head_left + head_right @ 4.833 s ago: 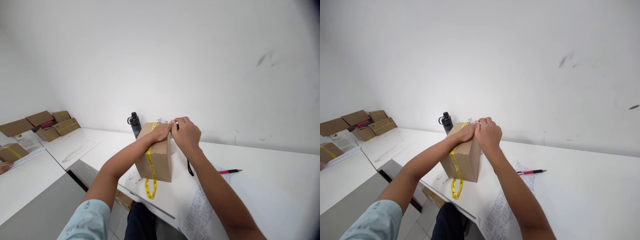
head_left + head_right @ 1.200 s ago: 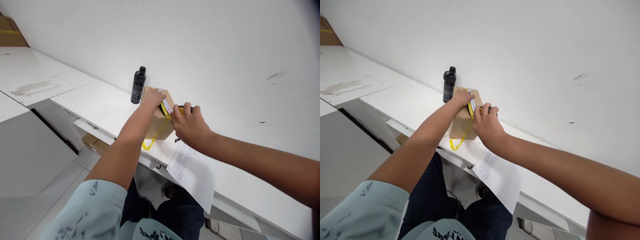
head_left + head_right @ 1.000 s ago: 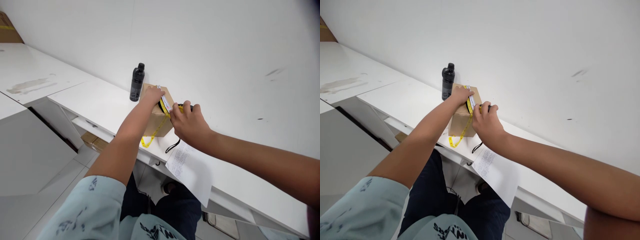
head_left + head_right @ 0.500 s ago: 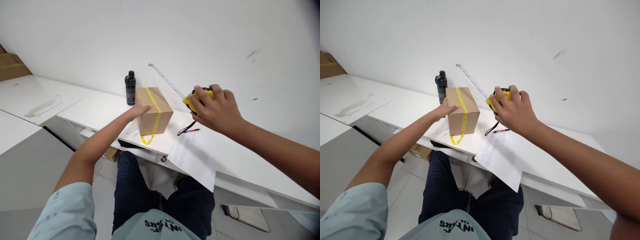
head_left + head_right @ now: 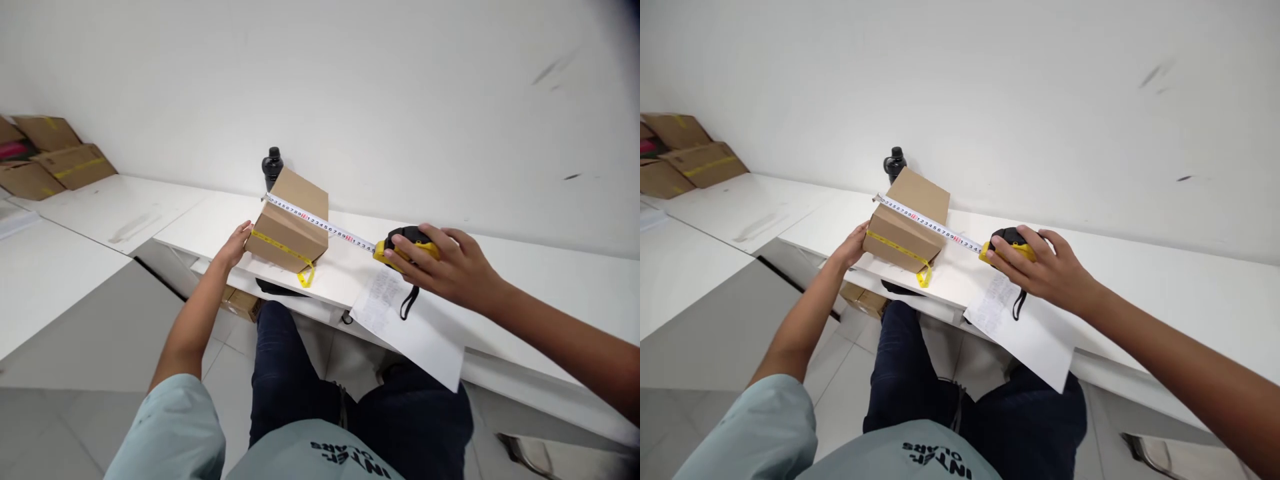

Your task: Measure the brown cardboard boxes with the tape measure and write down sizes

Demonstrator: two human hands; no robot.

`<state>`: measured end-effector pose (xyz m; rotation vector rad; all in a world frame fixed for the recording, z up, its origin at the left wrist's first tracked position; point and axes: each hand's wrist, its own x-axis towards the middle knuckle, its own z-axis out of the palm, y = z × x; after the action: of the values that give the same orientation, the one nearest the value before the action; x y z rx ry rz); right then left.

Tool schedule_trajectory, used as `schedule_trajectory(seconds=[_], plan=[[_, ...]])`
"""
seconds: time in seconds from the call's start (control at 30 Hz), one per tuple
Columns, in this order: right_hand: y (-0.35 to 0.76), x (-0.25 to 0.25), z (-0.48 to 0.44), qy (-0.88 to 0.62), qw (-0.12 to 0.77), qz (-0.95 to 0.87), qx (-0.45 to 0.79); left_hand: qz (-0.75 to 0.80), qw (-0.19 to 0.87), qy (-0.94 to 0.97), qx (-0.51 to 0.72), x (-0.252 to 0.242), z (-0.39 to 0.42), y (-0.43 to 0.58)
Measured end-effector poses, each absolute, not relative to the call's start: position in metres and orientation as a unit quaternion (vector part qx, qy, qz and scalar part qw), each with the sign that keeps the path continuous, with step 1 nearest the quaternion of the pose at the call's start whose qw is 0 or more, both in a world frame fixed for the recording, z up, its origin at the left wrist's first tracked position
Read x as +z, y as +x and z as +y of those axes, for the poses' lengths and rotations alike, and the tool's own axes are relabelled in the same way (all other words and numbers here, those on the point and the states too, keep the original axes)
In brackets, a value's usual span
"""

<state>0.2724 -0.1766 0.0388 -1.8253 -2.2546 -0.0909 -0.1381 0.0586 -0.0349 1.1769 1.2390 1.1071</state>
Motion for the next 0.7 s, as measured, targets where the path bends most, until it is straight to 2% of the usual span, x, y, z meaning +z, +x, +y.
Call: schedule_trajectory(seconds=[0.13,0.27,0.33,0.4,0.53,0.6,0.7], plan=[[0.266,0.031,-0.128,-0.575,0.112,-0.811,-0.003,0.525,0.497,0.491,0.486,-0.047,0.060,-0.155],[0.258,0.016,-0.095,-0.527,0.079,-0.845,-0.040,0.488,0.498,0.499,0.515,-0.040,0.052,-0.169],[0.258,0.007,-0.085,-0.490,0.077,-0.862,-0.103,0.447,0.514,0.531,0.505,-0.035,0.045,-0.173],[0.260,0.002,-0.076,-0.409,0.096,-0.881,-0.218,0.423,0.514,0.569,0.482,-0.034,0.040,-0.174],[0.258,0.008,-0.060,-0.214,0.120,-0.853,-0.461,0.466,0.457,0.590,0.476,-0.038,0.038,-0.172],[0.256,0.017,-0.055,-0.179,0.101,-0.832,-0.515,0.473,0.444,0.589,0.482,-0.041,0.041,-0.172],[0.259,0.029,-0.052,-0.169,0.077,-0.829,-0.528,0.456,0.434,0.597,0.497,-0.045,0.043,-0.171]])
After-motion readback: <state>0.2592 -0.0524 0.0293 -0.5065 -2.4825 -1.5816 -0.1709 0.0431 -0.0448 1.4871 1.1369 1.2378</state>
